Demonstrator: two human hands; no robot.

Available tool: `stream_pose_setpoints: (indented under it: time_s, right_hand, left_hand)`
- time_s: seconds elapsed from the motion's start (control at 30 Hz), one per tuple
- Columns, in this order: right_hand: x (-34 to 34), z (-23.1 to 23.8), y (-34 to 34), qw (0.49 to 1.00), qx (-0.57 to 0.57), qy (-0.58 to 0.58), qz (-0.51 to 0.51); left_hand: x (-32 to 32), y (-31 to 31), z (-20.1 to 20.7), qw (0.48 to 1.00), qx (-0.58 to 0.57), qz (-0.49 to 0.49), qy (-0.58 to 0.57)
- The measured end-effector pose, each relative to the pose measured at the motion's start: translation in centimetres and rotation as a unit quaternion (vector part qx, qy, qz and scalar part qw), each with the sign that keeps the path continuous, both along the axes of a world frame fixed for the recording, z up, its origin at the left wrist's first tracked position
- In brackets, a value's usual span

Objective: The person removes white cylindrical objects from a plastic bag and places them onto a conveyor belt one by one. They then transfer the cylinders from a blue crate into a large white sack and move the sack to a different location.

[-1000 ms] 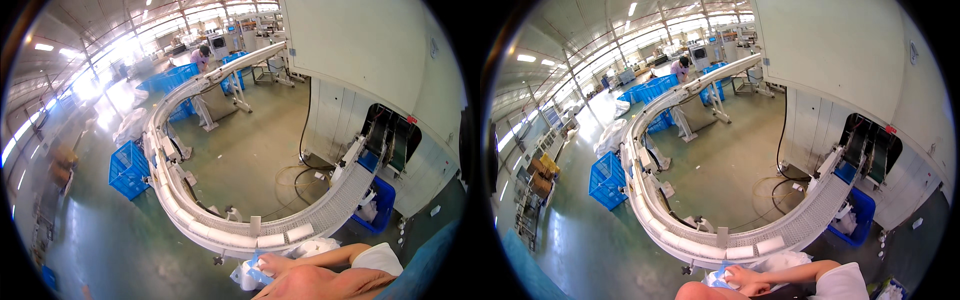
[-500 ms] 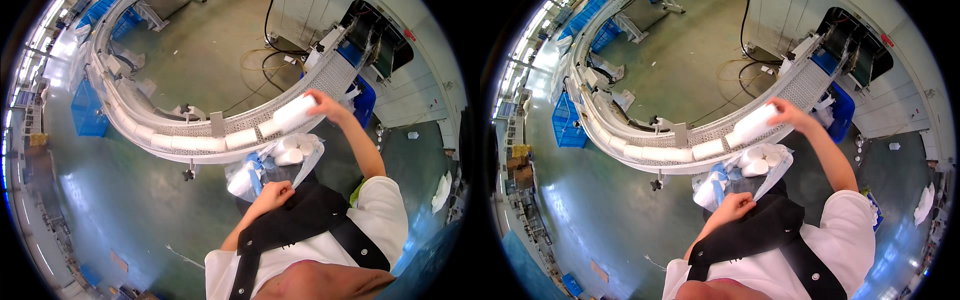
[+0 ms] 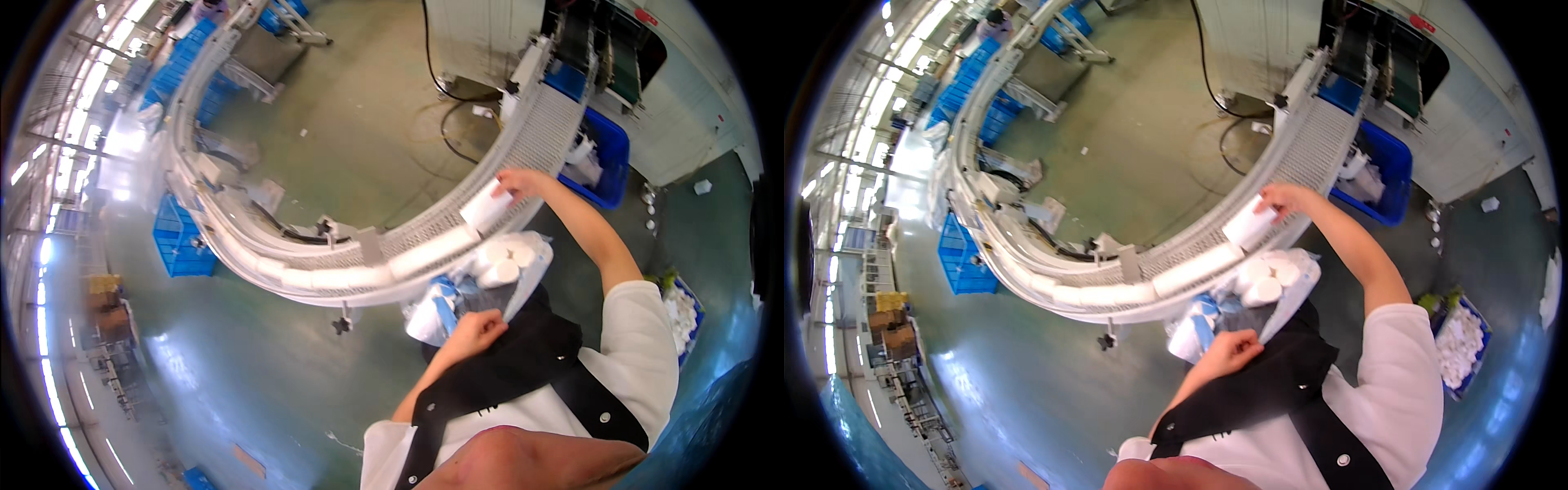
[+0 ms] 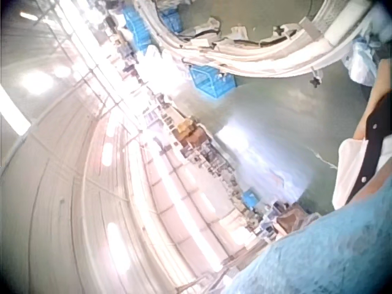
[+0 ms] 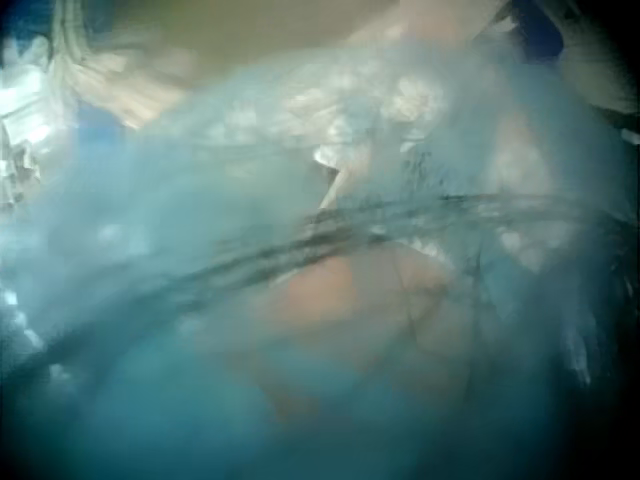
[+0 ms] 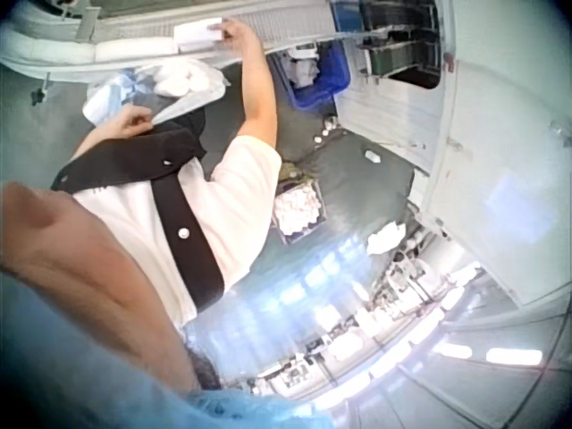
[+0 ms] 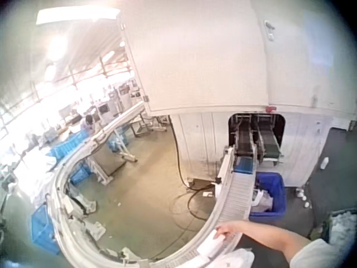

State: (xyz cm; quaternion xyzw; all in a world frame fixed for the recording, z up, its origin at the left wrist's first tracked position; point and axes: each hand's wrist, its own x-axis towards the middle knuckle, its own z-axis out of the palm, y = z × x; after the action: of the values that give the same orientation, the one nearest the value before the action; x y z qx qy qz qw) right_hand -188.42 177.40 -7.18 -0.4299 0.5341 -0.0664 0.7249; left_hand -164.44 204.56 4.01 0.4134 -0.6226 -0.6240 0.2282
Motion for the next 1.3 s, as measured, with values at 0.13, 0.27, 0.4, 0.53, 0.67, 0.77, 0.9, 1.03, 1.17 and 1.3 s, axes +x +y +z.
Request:
stream_pose_setpoints:
  time_s: [0.13,0.27,0.4,0.53,0.67,0.77,0.9,1.03,1.17,1.3]
  right_hand:
    - [-1.2,0.3,-0.6,0.999,-0.022,-0.015,0.040]
    - [-4.9,3.3,-2.4,0.996,-0.068,-0.022,0.050]
    - [-9.7,3.6,-6.2,0.982,-0.129,0.130,0.049]
    - [-13.7,-1.4,-8.6,0.915,-0.309,0.226,0.123]
    - [-9.7,-2.7,-6.9,0.903,-0.288,0.272,0.165]
    - [-7.4,-3.2,-4.1,0.758,-0.480,0.411,0.162]
    - [1.2,3.5,1.8,0.740,-0.616,0.242,0.119]
    - [8.1,8.6,12.6,0.878,-0.364,-0.089,0.297]
    - [13.5,4.5,18.9,0.857,-0.371,0.017,0.356]
    - [16.2,3.0,20.4,0.826,-0.439,0.120,0.331]
  left_hand:
    - [0.2,-0.7,0.2,0.999,0.012,-0.012,-0.028]
    - [0.2,-0.9,0.2,0.999,0.012,-0.003,-0.032]
    - [-0.4,-1.0,0.4,0.999,0.027,0.001,-0.033]
    - [-0.8,-1.1,0.3,0.999,0.030,-0.003,-0.018]
    - [-0.6,-0.8,1.5,0.995,0.081,0.013,-0.059]
    - [-0.1,-0.8,1.3,0.996,0.068,0.004,-0.056]
    - [0.7,0.1,2.4,0.994,0.090,0.020,-0.065]
    - [0.8,-0.4,2.0,0.994,0.090,-0.019,-0.052]
    - [2.0,0.7,1.5,0.996,0.073,-0.002,-0.044]
    - [3.1,1.2,1.8,0.997,0.032,0.016,-0.067]
